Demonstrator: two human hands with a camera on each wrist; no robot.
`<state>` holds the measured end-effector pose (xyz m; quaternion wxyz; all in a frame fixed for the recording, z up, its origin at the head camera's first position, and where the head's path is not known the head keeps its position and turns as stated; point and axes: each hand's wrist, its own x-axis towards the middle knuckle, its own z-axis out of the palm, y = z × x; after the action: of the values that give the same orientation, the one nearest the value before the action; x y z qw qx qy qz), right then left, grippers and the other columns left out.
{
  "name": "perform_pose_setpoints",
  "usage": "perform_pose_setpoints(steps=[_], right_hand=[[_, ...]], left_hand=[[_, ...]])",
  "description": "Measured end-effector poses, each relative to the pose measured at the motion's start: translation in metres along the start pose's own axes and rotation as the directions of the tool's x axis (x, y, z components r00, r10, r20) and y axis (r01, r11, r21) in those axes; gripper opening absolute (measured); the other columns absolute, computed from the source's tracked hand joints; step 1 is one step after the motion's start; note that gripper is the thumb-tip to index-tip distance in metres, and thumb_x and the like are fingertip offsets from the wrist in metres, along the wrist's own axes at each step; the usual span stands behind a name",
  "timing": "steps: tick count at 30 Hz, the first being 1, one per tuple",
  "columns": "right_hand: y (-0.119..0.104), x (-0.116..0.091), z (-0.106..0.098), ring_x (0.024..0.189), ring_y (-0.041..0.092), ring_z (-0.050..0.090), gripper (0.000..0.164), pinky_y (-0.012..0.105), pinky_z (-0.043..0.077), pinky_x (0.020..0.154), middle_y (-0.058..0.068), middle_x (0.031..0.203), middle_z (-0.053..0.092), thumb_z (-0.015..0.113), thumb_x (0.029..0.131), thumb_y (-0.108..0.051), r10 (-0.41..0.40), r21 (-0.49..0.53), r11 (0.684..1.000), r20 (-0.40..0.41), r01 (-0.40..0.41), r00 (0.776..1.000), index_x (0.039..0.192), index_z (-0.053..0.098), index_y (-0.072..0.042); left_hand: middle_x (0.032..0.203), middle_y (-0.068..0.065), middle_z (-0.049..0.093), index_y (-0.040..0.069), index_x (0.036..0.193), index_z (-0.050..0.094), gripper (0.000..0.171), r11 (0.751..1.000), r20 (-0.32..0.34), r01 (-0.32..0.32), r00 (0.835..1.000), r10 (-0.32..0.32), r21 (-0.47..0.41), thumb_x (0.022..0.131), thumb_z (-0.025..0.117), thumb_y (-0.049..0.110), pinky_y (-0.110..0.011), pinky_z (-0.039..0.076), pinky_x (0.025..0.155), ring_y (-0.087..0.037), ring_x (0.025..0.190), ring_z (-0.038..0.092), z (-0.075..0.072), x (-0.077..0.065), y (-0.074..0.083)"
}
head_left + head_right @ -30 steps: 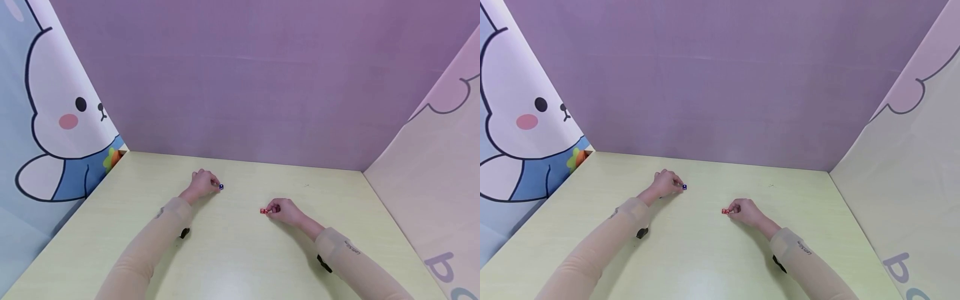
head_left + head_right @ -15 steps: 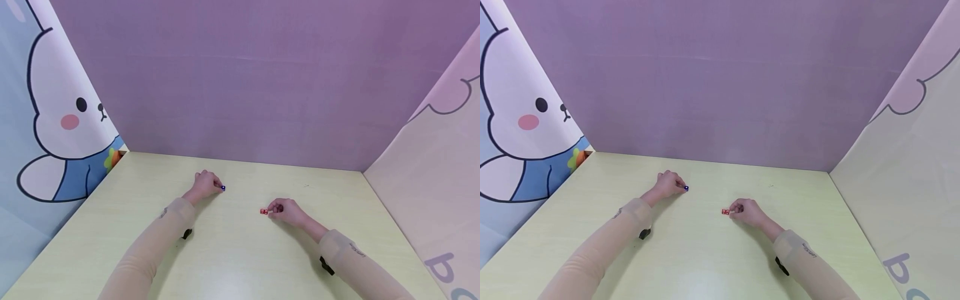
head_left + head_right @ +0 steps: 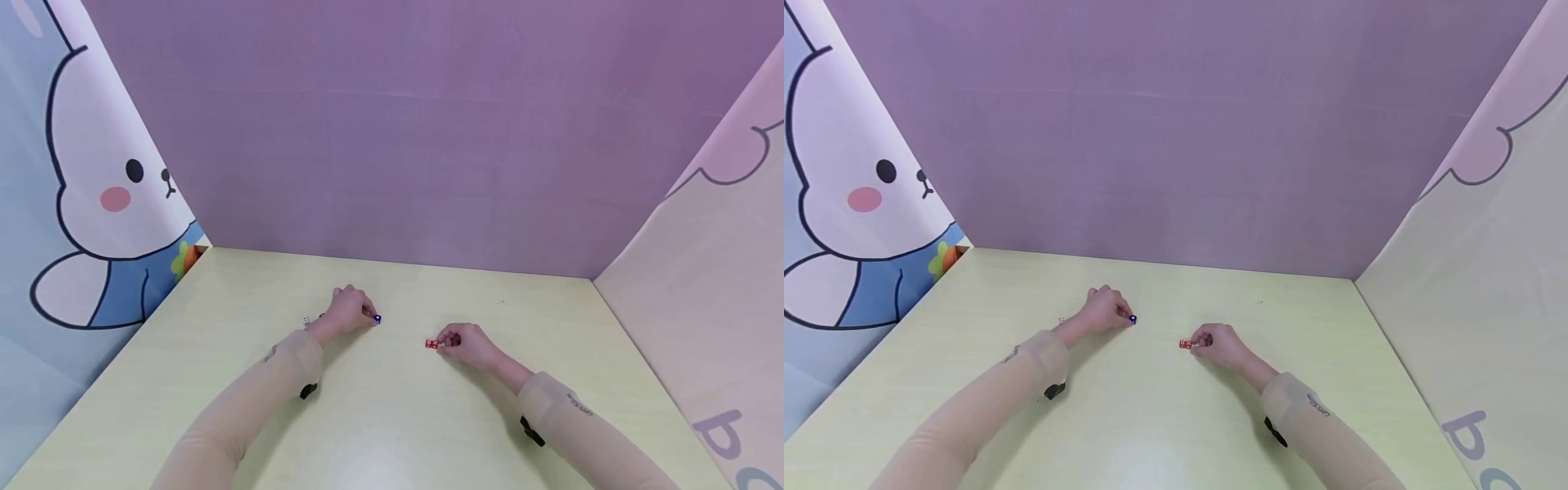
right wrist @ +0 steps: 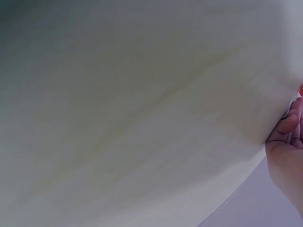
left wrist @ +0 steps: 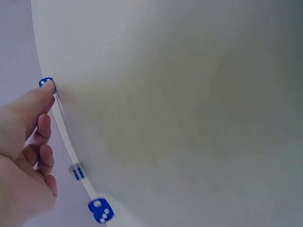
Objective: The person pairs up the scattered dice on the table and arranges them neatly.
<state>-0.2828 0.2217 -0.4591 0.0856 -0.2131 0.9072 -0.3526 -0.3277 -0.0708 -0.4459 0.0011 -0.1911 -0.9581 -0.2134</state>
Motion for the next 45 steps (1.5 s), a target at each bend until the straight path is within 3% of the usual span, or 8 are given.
perform_pose_setpoints(steps=[13, 21, 33, 45], right_hand=[[0.011, 0.017, -0.014, 0.067, 0.011, 0.047, 0.009, 0.019, 0.039, 0.058, -0.003, 0.073, 0.056, 0.072, 0.081, -0.010, 0.007, -0.028, 1.000, 0.026, -0.006, 1.000, 0.088, 0.067, -0.012], [0.013, 0.018, -0.016, 0.066, 0.010, 0.047, 0.008, 0.019, 0.039, 0.058, -0.003, 0.072, 0.056, 0.073, 0.081, -0.010, -0.003, -0.043, 0.999, 0.009, 0.004, 1.000, 0.087, 0.068, -0.011], [0.009, 0.004, -0.020, 0.067, 0.009, 0.050, 0.012, 0.018, 0.042, 0.059, -0.002, 0.073, 0.059, 0.073, 0.080, -0.008, -0.020, -0.025, 0.999, 0.000, 0.020, 1.000, 0.091, 0.068, -0.006], [0.004, -0.015, -0.020, 0.069, 0.008, 0.053, 0.014, 0.019, 0.046, 0.061, -0.003, 0.077, 0.060, 0.072, 0.080, -0.009, -0.037, 0.025, 0.999, 0.060, 0.035, 0.998, 0.094, 0.067, -0.007]], left_hand=[[0.073, 0.013, 0.065, 0.023, 0.074, 0.074, 0.012, 0.997, -0.007, -0.025, 1.000, 0.025, -0.069, 0.069, 0.083, 0.026, -0.047, 0.028, 0.088, -0.014, 0.085, 0.048, 0.016, -0.006, 0.035], [0.073, 0.013, 0.067, 0.023, 0.072, 0.073, 0.012, 0.995, -0.001, -0.026, 1.000, 0.026, -0.094, 0.068, 0.084, 0.027, -0.043, 0.028, 0.082, -0.014, 0.084, 0.051, 0.024, -0.012, 0.055], [0.069, 0.016, 0.065, 0.024, 0.071, 0.073, 0.012, 0.994, 0.013, -0.036, 0.999, 0.037, -0.106, 0.067, 0.085, 0.027, -0.040, 0.029, 0.082, -0.013, 0.084, 0.051, 0.038, -0.018, 0.084], [0.065, 0.016, 0.063, 0.022, 0.073, 0.073, 0.013, 0.982, 0.036, 0.011, 0.999, -0.004, -0.186, 0.068, 0.084, 0.028, -0.039, 0.033, 0.083, -0.007, 0.073, 0.051, 0.043, -0.017, 0.108]])
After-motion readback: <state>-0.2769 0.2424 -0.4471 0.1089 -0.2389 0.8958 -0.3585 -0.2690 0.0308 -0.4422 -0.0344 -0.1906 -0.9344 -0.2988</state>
